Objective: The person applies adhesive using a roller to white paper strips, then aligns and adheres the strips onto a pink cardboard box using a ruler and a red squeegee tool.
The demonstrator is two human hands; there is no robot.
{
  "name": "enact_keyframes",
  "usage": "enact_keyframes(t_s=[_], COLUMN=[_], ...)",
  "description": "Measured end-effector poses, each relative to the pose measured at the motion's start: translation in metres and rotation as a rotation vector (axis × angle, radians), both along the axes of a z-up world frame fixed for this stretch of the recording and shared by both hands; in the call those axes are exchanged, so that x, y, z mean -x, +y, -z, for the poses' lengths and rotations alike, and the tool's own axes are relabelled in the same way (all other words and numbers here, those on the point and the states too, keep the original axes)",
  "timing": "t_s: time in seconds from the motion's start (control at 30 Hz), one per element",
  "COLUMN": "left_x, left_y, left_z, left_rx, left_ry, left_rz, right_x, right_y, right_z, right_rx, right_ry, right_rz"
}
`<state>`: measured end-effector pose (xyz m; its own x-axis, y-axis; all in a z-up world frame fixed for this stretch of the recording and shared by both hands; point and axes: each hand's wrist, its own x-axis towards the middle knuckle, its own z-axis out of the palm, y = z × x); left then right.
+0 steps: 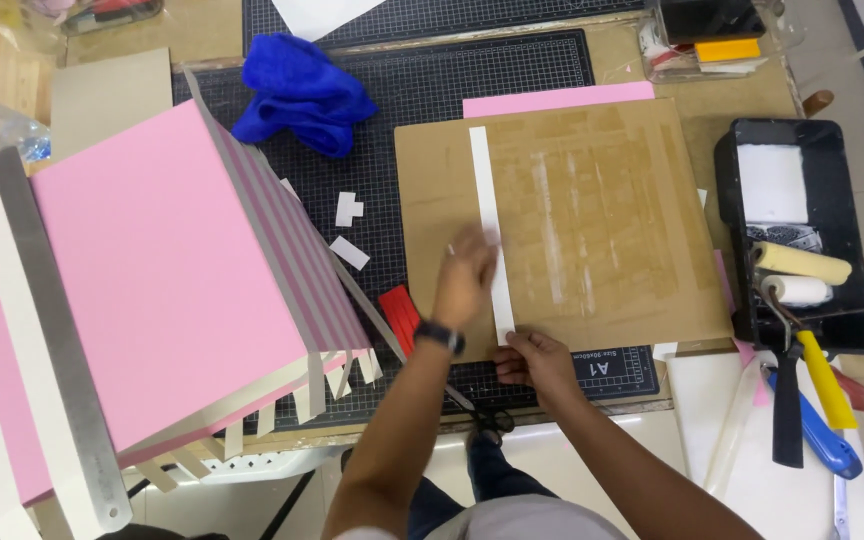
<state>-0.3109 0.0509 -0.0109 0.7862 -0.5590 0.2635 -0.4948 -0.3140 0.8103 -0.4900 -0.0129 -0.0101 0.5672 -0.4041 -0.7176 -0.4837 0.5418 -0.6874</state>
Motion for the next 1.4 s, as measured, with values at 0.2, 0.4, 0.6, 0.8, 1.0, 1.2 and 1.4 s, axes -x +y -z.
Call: enact_keyframes(t_s=[0.2,0.4,0.6,0.8,1.0,1.2,1.4], left_x=[0.07,0.077,0.081,0.082,0.083,0.082,0.084], left_y=[0.047,0.057,0.058,0.059,0.057,0.058,0.06], left_z=[0.042,0.039,0.04,0.043,0.048,0.051,0.045], left_rx=[-0.034,-0.092,-0.066,-0.071,-0.06,-0.079,-0.102], left_ry=[-0.24,-0.333,-0.324,-0.345,-0.353,-0.393,-0.387], left_rz=[0.154,0.165,0.167,0.176,0.176,0.176,0.201], right_x=[0.0,0.002,0.005,0.002,0.003,0.002,0.027], right_y=[0.002,0.003,0.003,0.003,0.004,0.001,0.0], right_z=[0.006,0.013,0.018,0.023,0.02,0.009,-0.031], right_rx=[-0.018,-0.031,-0.033,0.001,0.02,-0.019,0.054], right_ry=[-0.021,-0.033,-0.058,-0.072,-0.077,-0.046,-0.001], right_rz=[0.047,0.081,0.103,0.128,0.149,0.118,0.05])
